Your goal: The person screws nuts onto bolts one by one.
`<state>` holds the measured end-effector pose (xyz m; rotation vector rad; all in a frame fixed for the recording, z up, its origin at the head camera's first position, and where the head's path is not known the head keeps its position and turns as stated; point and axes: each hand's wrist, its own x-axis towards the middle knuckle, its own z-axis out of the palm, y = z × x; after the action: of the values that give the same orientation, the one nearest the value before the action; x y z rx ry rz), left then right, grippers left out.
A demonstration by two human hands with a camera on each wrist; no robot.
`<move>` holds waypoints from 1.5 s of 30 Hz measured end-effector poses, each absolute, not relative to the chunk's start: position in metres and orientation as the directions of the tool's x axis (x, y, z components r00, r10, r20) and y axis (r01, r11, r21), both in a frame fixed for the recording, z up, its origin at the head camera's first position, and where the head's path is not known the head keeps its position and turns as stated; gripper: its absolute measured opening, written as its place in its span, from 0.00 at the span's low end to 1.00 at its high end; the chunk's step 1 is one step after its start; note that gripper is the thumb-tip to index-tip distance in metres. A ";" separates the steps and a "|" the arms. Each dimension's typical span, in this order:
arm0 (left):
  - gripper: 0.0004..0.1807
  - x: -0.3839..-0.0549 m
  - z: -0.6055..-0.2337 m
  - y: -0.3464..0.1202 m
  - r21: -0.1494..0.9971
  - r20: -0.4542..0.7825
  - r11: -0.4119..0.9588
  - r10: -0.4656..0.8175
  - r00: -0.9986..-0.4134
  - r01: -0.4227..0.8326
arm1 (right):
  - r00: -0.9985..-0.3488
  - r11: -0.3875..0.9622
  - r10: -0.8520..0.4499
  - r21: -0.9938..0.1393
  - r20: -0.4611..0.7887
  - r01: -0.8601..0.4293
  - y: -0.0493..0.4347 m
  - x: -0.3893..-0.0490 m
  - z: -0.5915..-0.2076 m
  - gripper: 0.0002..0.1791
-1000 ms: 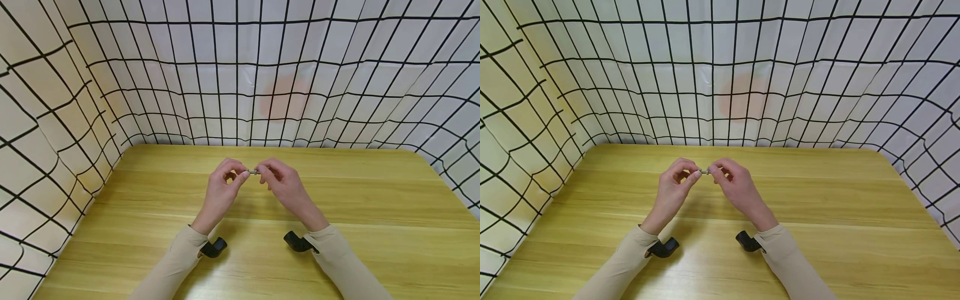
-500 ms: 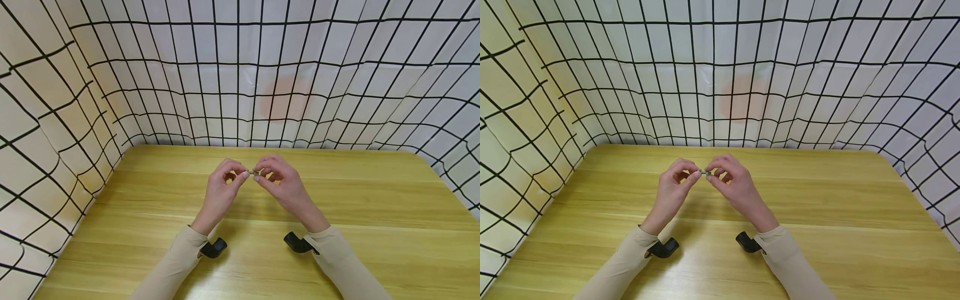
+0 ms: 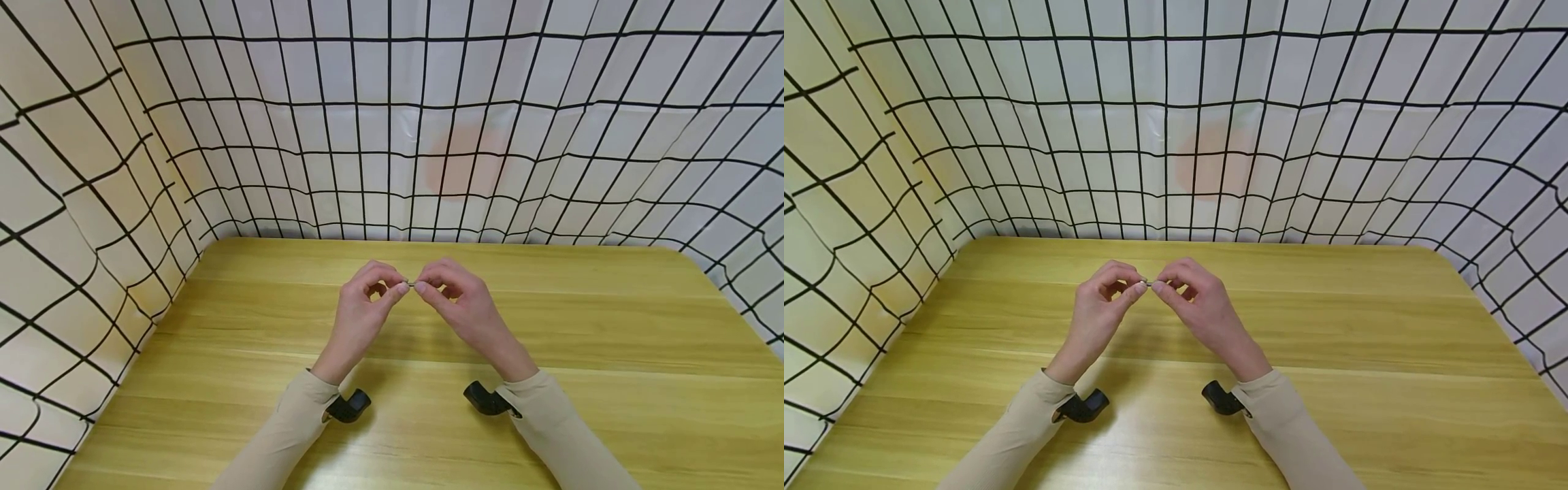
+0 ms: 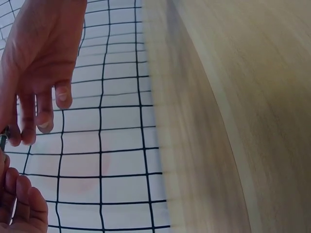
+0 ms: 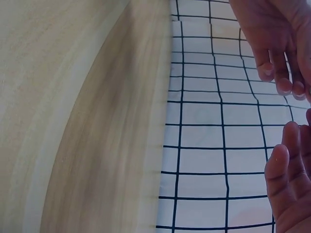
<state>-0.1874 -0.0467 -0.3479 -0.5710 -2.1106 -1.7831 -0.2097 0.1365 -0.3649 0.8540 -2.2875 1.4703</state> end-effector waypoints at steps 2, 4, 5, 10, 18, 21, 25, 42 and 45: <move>0.03 -0.187 -0.348 -0.047 0.858 0.484 0.140 0.100 -0.869 0.494 | -0.784 0.298 -0.321 -0.730 0.531 -0.616 0.134 -0.204 -0.357 0.06; 0.03 -0.187 -0.347 -0.046 0.858 0.485 0.140 0.103 -0.869 0.495 | -0.796 0.298 -0.314 -0.743 0.517 -0.600 0.131 -0.197 -0.348 0.06; 0.03 -0.187 -0.347 -0.046 0.857 0.486 0.140 0.102 -0.868 0.496 | -0.806 0.299 -0.311 -0.753 0.504 -0.586 0.129 -0.194 -0.343 0.06; 0.02 -0.187 -0.347 -0.046 0.859 0.484 0.140 0.092 -0.870 0.493 | -0.858 0.326 -0.292 -0.800 0.422 -0.504 0.130 -0.192 -0.340 0.06; 0.02 -0.188 -0.347 -0.047 0.863 0.480 0.138 0.074 -0.874 0.486 | -0.794 0.315 -0.339 -0.735 0.504 -0.601 0.132 -0.192 -0.339 0.15; 0.03 -0.188 -0.347 -0.047 0.862 0.480 0.142 0.073 -0.874 0.486 | -0.757 0.293 -0.348 -0.703 0.553 -0.648 0.131 -0.193 -0.339 0.13; 0.03 -0.187 -0.348 -0.047 0.864 0.477 0.146 0.075 -0.876 0.483 | -0.749 0.295 -0.336 -0.691 0.571 -0.660 0.130 -0.193 -0.341 0.10; 0.03 -0.188 -0.349 -0.046 0.858 0.487 0.138 0.087 -0.869 0.495 | -0.802 0.317 -0.308 -0.740 0.511 -0.593 0.129 -0.194 -0.345 0.03; 0.03 -0.187 -0.349 -0.046 0.855 0.493 0.132 0.094 -0.865 0.502 | -0.815 0.319 -0.297 -0.753 0.498 -0.576 0.130 -0.200 -0.354 0.04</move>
<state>-0.1875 -0.0462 -0.3493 -0.5790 -2.0958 -1.7880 -0.2000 0.1300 -0.3539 0.7894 -2.3190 1.4949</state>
